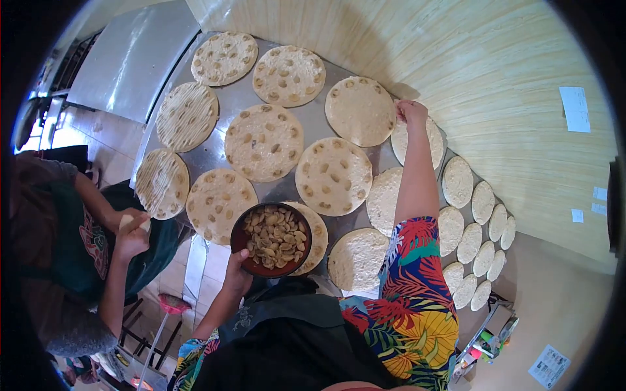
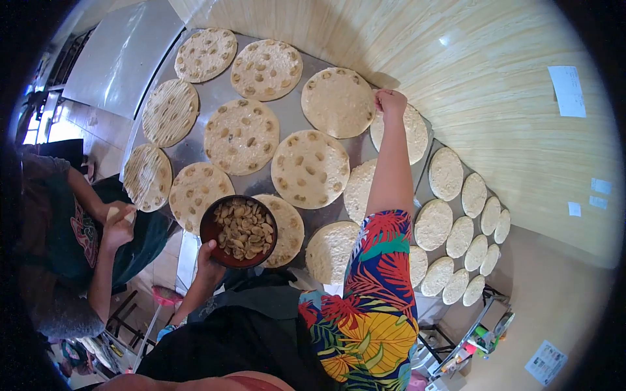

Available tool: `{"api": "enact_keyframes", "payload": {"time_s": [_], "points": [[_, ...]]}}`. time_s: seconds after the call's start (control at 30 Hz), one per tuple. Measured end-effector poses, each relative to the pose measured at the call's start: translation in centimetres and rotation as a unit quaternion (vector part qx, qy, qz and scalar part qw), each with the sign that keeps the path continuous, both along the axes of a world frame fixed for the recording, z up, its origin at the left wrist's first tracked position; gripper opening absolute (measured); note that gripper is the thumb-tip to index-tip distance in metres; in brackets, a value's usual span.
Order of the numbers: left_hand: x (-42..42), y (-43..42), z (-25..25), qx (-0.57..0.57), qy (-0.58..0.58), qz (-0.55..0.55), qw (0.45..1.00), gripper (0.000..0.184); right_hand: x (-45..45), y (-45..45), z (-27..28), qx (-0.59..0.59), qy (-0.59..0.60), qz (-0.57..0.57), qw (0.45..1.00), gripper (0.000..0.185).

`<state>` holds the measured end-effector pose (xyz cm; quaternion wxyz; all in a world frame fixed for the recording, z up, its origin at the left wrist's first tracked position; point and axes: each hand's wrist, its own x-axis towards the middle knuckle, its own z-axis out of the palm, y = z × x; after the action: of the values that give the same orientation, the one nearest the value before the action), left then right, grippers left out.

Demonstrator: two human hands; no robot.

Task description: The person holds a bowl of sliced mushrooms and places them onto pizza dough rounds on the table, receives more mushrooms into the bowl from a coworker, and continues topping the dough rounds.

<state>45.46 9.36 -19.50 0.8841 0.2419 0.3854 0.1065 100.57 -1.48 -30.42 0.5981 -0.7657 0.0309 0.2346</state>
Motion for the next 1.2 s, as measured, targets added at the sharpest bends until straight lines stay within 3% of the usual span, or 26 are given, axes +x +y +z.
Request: {"api": "enact_keyframes", "payload": {"time_s": [0.07,0.3,0.37,0.4,0.47,0.6,0.7,0.77,0.9,0.97,1.0,1.07,1.2], "points": [[-0.1,-0.1,-0.2,0.001,-0.001,0.005,1.0,0.065,0.0,0.7,-0.6,-0.069,-0.079,-0.014,0.994,0.006],[-0.4,-0.2,-0.4,0.004,0.035,0.005,0.999,0.071,0.4,1.9,-2.1,-0.1,-0.088,-0.016,0.991,0.006],[-0.4,-0.1,-0.6,-0.001,0.025,0.005,1.0,0.071,0.2,1.9,-2.4,-0.26,-0.188,0.04,0.946,0.012],[-0.4,-0.1,-0.7,-0.004,0.016,0.004,1.0,0.071,0.0,1.9,-2.5,-0.261,-0.188,0.041,0.946,0.012],[-0.5,-0.1,-0.8,-0.011,0.016,0.003,1.0,0.071,-0.7,1.8,-2.5,-0.382,-0.361,0.041,0.85,0.018],[-0.5,0.0,-1.0,-0.02,0.011,0.002,1.0,0.072,-1.2,1.8,-1.5,-0.39,-0.339,0.04,0.855,0.019],[-0.6,0.0,-1.0,-0.005,0.019,-0.004,1.0,0.072,-1.3,1.6,-0.5,-0.333,-0.324,0.017,0.885,0.019],[-0.7,0.0,-1.3,-0.006,0.014,-0.005,1.0,0.073,-0.9,1.2,-0.8,-0.256,-0.264,0.084,0.926,0.019],[-0.3,-0.1,-1.0,0.003,0.013,-0.012,1.0,0.073,-1.2,1.3,0.1,-0.309,-0.256,0.146,0.904,0.016],[-0.3,-0.1,-1.0,0.003,0.008,-0.01,1.0,0.073,-1.9,1.7,1.4,-0.064,-0.054,0.089,0.992,0.018],[-0.5,-0.3,-1.0,0.003,0.006,-0.008,1.0,0.073,-2.4,1.8,2.1,-0.063,-0.052,0.09,0.993,0.018],[-0.7,-0.5,-1.3,0.005,0.005,-0.009,1.0,0.072,-3.4,2.0,3.4,0.061,0.032,0.112,0.991,0.023],[-1.3,-0.9,-1.2,0.006,0.002,-0.012,1.0,0.07,-6.3,2.9,5.5,0.039,0.034,0.134,0.99,0.023]]}}
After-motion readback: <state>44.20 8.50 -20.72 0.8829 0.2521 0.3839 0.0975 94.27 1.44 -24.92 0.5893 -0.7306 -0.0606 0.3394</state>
